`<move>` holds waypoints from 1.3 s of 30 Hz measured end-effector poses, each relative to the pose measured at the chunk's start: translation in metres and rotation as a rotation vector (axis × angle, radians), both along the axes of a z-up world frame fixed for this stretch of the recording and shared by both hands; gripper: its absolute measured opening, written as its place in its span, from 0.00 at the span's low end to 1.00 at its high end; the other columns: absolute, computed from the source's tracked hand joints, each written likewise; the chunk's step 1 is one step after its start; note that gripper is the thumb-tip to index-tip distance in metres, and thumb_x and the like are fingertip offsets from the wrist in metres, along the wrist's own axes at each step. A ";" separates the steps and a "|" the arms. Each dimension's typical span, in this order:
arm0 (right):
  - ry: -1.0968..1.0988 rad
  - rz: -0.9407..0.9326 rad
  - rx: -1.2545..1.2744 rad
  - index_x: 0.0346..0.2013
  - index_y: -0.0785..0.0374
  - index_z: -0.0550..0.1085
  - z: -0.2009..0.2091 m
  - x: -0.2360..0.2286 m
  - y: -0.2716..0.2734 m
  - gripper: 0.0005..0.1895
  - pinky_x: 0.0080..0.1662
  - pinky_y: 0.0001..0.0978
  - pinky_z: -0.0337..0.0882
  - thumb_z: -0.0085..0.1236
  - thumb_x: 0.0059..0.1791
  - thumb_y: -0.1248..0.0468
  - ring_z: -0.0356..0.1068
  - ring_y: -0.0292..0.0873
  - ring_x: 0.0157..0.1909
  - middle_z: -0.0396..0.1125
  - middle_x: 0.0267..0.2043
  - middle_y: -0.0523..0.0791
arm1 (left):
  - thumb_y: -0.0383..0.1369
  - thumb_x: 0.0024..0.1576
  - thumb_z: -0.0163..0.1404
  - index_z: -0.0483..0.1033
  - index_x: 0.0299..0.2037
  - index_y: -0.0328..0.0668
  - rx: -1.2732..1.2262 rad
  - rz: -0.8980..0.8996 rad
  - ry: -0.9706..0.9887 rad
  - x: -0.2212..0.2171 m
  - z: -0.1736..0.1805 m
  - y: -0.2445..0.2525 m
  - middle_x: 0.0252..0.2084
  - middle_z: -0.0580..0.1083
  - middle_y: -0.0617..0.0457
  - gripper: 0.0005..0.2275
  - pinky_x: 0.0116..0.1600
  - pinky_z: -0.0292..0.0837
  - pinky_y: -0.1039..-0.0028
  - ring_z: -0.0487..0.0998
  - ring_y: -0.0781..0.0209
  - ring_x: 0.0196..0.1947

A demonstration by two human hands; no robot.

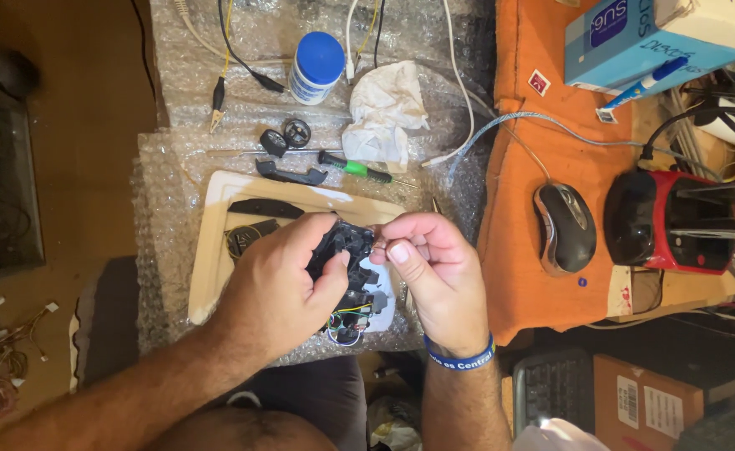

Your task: Repairing an electronic component by manipulating wires and small parts with hands and pliers

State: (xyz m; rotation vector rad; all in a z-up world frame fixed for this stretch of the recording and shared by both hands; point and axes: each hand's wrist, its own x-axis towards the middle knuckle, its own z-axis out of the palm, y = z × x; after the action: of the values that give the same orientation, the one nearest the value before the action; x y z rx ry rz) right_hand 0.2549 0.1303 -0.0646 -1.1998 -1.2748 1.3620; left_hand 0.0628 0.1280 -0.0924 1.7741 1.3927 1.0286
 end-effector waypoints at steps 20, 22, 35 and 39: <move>-0.106 0.261 0.056 0.44 0.60 0.72 -0.011 0.014 0.025 0.07 0.48 0.27 0.69 0.54 0.56 0.60 0.68 0.36 0.45 0.68 0.44 0.44 | 0.28 0.54 0.54 0.69 0.51 0.37 0.096 -0.066 -0.111 -0.002 0.002 -0.009 0.44 0.77 0.47 0.16 0.50 0.73 0.64 0.79 0.49 0.43; -0.106 0.314 0.058 0.43 0.60 0.72 -0.009 0.013 0.029 0.08 0.54 0.29 0.68 0.54 0.57 0.59 0.67 0.37 0.48 0.68 0.44 0.44 | 0.28 0.54 0.54 0.69 0.51 0.38 0.105 -0.074 -0.114 -0.003 0.002 -0.009 0.44 0.76 0.48 0.15 0.49 0.72 0.65 0.79 0.49 0.41; -0.054 0.524 0.003 0.40 0.59 0.72 -0.006 0.010 0.050 0.07 0.48 0.27 0.67 0.52 0.57 0.59 0.67 0.37 0.43 0.67 0.42 0.43 | 0.29 0.55 0.54 0.69 0.50 0.38 0.095 -0.128 -0.138 -0.006 0.000 -0.008 0.43 0.76 0.48 0.14 0.49 0.71 0.65 0.78 0.49 0.41; -0.004 0.488 -0.115 0.42 0.63 0.73 -0.008 0.008 0.052 0.08 0.27 0.16 0.57 0.54 0.54 0.60 0.56 0.27 0.24 0.66 0.32 0.38 | 0.29 0.55 0.54 0.70 0.50 0.35 0.101 -0.141 -0.112 -0.008 0.003 -0.008 0.45 0.76 0.47 0.14 0.51 0.72 0.64 0.78 0.49 0.44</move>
State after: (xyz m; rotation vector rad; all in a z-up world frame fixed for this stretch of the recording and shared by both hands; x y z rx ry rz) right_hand 0.2634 0.1824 -0.0724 -1.0002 -1.5763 1.8016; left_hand 0.0549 0.1200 -0.0894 1.8293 1.1492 1.1205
